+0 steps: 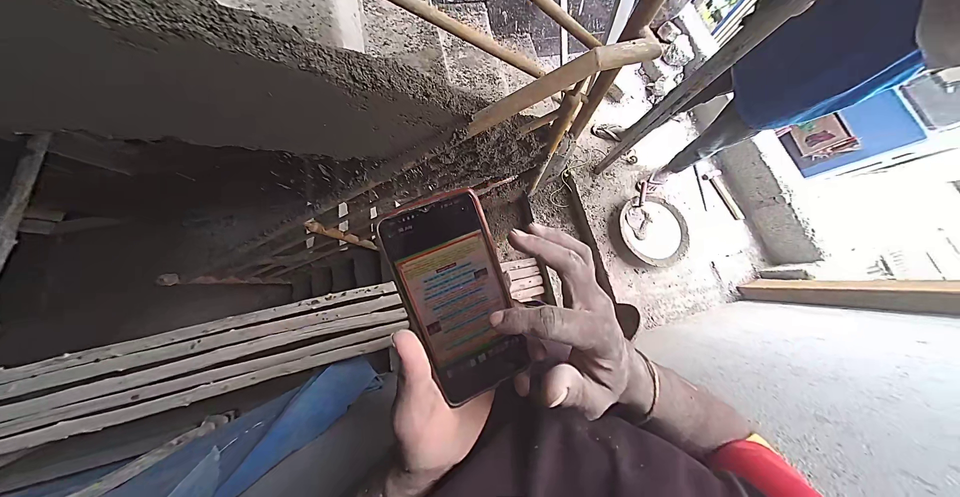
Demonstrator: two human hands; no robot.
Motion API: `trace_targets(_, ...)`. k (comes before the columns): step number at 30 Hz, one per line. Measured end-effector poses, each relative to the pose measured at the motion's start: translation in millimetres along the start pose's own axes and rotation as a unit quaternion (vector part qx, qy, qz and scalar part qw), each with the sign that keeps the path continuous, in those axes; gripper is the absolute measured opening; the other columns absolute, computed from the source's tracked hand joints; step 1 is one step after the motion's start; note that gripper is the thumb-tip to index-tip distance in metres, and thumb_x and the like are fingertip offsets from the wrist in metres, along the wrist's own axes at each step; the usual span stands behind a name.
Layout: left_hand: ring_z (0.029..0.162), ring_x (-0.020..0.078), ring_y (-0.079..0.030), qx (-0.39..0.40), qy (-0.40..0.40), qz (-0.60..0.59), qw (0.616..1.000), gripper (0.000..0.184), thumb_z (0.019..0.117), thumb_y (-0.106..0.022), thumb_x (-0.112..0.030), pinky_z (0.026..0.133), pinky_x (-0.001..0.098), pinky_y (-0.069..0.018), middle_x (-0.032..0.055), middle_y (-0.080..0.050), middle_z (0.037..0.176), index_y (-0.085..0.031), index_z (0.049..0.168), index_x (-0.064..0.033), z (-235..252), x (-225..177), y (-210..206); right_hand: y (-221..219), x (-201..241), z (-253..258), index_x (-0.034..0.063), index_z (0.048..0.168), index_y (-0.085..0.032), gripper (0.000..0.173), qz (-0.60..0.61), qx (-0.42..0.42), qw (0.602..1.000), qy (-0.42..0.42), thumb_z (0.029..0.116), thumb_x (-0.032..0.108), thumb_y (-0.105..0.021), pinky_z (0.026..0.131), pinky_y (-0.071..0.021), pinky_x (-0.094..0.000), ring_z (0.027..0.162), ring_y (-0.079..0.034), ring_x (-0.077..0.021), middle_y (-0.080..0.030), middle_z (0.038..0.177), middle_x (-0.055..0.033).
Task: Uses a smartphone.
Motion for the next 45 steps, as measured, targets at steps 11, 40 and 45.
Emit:
trace_targets(11,0.121,0.0255,-0.065,0.013,-0.011,0.012,1.0,0.059,0.1032,-0.042,-0.056,0.1,0.0456,-0.0548,0.0138,-0.067,0.131,-0.06,0.139,-0.0121,4.5,1.2,-5.9,0.8,0.8,3.3,0.0187,0.108,-0.076,0.065,0.0,-0.005,1.0,-0.001,0.1006,0.069,-0.036,0.123,-0.0247,-0.0519,0.15,-0.03,-0.0386,-0.051,0.148,-0.0233)
trace_targets(40,0.115,0.0299,-0.066,-0.012,0.015,-0.012,1.0,0.063,0.1,-0.047,-0.062,0.094,0.0485,-0.0562,0.0171,-0.066,0.129,-0.057,0.139,-0.013,-0.9,2.1,5.5,2.3,-5.0,-2.9,0.0257,0.115,-0.076,0.06,0.002,0.007,1.0,-0.015,0.0999,0.069,-0.037,0.122,-0.028,-0.0566,0.151,-0.027,-0.0386,-0.045,0.156,-0.0152)
trace_targets(45,0.112,0.0304,-0.067,-0.002,0.029,-0.012,0.999,0.065,0.0996,-0.046,-0.063,0.091,0.0465,-0.0576,0.0183,-0.066,0.128,-0.056,0.139,-0.0129,-0.5,1.1,6.0,1.8,-6.2,-3.5,0.0254,0.116,-0.075,0.06,0.002,0.006,1.0,-0.016,0.0999,0.069,-0.038,0.122,-0.0273,-0.0567,0.151,-0.027,-0.0377,-0.045,0.156,-0.0139)
Point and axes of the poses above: each hand's wrist, its own z-axis towards the middle knuckle, its own y-axis out of the back of the hand, x = y × z, the point moved 3 cm from there along z, towards the middle knuckle
